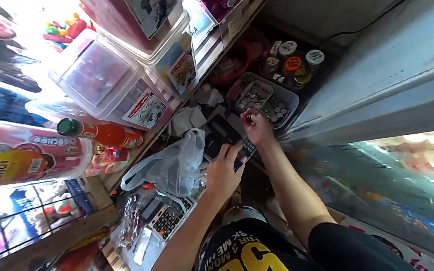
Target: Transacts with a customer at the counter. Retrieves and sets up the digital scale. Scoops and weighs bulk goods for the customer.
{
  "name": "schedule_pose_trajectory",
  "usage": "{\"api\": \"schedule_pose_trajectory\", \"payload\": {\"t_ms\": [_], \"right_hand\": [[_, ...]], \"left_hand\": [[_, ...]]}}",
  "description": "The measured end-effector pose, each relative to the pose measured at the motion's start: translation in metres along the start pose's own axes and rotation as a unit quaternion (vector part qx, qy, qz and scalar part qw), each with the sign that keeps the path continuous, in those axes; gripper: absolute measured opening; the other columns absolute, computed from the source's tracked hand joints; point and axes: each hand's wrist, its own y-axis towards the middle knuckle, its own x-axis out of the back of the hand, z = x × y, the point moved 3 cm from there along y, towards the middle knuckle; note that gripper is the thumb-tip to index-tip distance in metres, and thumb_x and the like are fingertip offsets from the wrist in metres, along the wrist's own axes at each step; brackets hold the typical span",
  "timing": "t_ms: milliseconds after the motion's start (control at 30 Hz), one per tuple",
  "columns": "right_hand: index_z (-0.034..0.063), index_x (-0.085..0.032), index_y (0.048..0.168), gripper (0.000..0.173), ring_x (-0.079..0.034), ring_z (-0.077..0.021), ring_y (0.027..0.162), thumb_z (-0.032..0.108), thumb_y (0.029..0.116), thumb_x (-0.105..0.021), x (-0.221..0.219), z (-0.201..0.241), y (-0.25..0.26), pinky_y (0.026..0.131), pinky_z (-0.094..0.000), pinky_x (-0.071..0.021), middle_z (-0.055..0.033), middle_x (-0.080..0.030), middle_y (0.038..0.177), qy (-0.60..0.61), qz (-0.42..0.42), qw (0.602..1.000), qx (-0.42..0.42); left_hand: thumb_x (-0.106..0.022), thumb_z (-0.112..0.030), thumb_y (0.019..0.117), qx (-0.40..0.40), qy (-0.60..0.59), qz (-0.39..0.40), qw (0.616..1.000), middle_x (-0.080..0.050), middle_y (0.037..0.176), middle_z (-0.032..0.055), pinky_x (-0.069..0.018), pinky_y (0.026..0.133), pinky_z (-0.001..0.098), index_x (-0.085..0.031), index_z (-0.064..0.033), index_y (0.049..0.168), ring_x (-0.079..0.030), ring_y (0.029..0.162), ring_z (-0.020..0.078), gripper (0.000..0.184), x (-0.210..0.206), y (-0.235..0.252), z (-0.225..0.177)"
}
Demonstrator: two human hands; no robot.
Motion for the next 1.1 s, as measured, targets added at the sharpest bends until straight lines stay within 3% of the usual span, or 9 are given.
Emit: {"api": "schedule_pose_trajectory", "payload": {"t_ms": [133,267,433,600,700,833,900,1000,1100], "right_hand": [[-0.0048,-0.052,0.132,0.035,-0.061,-0.0167,0.107,0.004,0.1045,-0.033,-0.009,0.016,0.063,0.093,-0.0333,-0.0507,-0.0141,-0.059,0.120,-0.221,-0.017,0.963,0.150],[0.0006,-0.066,0.128,0.036,-0.060,-0.0401,0.123,0.012,0.1043,-0.042,-0.014,0.027,0.088,0.103,-0.0591,-0.0449,-0.0247,-0.065,0.127,-0.493,-0.061,0.851,0.172],[0.0028,-0.071,0.120,0.033,-0.052,-0.0452,0.130,0.000,0.0891,-0.060,0.005,0.053,0.103,0.105,-0.0650,-0.0369,-0.0214,-0.068,0.124,-0.697,-0.161,0.661,0.226],[0.0071,-0.073,0.118,0.030,-0.054,-0.0415,0.129,0.004,0.0900,-0.062,0.005,0.053,0.116,0.112,-0.0584,-0.0330,-0.0202,-0.069,0.121,-0.764,-0.174,0.599,0.165],[0.0095,-0.072,0.123,0.031,-0.055,-0.0451,0.127,0.010,0.0960,-0.057,0.009,0.063,0.111,0.108,-0.0617,-0.0365,-0.0242,-0.067,0.124,-0.720,-0.175,0.642,0.197],[0.0017,-0.060,0.129,0.035,-0.067,-0.0240,0.099,0.015,0.1052,-0.037,0.022,0.070,0.103,0.086,-0.0419,-0.0560,-0.0173,-0.062,0.120,-0.459,-0.148,0.854,0.193],[-0.0001,-0.056,0.123,0.035,-0.060,-0.0196,0.086,0.024,0.1051,-0.038,0.025,0.068,0.101,0.077,-0.0384,-0.0525,-0.0127,-0.056,0.105,-0.387,-0.118,0.901,0.158],[-0.0007,-0.071,0.118,0.031,-0.059,-0.0459,0.120,0.022,0.0981,-0.062,0.018,0.068,0.098,0.098,-0.0689,-0.0440,-0.0273,-0.065,0.125,-0.636,-0.012,0.754,0.164],[0.0095,-0.076,0.117,0.033,-0.057,-0.0483,0.123,0.023,0.0870,-0.078,0.007,0.049,0.103,0.101,-0.0707,-0.0389,-0.0263,-0.065,0.128,-0.782,0.034,0.598,0.174]], "left_hand": [[-0.067,-0.024,0.0971,0.021,-0.013,-0.016,1.000,-0.072,0.113,0.0110,-0.0618,0.072,0.0387,-0.074,-0.0090,0.119,-0.073,0.088,0.0205,0.027,0.004,-0.048,0.023],[-0.067,-0.026,0.0964,0.068,-0.018,-0.030,0.997,-0.072,0.112,0.0074,-0.0612,0.071,0.0346,-0.074,-0.0112,0.118,-0.071,0.085,0.0157,0.028,0.007,-0.082,0.042],[-0.067,-0.025,0.0954,0.111,-0.019,-0.066,0.991,-0.072,0.106,0.0055,-0.0603,0.070,0.0285,-0.075,-0.0110,0.115,-0.070,0.081,0.0104,0.025,0.022,-0.110,0.059],[-0.065,-0.025,0.0959,0.144,-0.024,-0.093,0.985,-0.071,0.101,0.0027,-0.0580,0.073,0.0225,-0.075,-0.0103,0.112,-0.068,0.084,0.0057,0.024,0.032,-0.127,0.076],[-0.065,-0.025,0.0954,0.148,-0.022,-0.110,0.983,-0.071,0.101,0.0006,-0.0570,0.075,0.0198,-0.076,-0.0115,0.111,-0.068,0.086,0.0037,0.023,0.036,-0.131,0.080],[-0.065,-0.025,0.0954,0.157,-0.021,-0.122,0.980,-0.071,0.101,0.0010,-0.0564,0.077,0.0194,-0.076,-0.0111,0.111,-0.067,0.087,0.0035,0.024,0.039,-0.135,0.084],[-0.065,-0.025,0.0952,0.156,-0.023,-0.126,0.979,-0.071,0.100,0.0018,-0.0560,0.077,0.0194,-0.076,-0.0099,0.111,-0.067,0.087,0.0040,0.024,0.039,-0.137,0.084],[-0.065,-0.026,0.0960,0.156,-0.019,-0.118,0.980,-0.072,0.101,0.0017,-0.0569,0.079,0.0208,-0.076,-0.0105,0.111,-0.068,0.089,0.0049,0.024,0.037,-0.139,0.082],[-0.065,-0.026,0.0956,0.156,-0.019,-0.114,0.981,-0.072,0.102,0.0023,-0.0575,0.079,0.0216,-0.076,-0.0101,0.110,-0.068,0.089,0.0057,0.024,0.034,-0.141,0.079]]}}
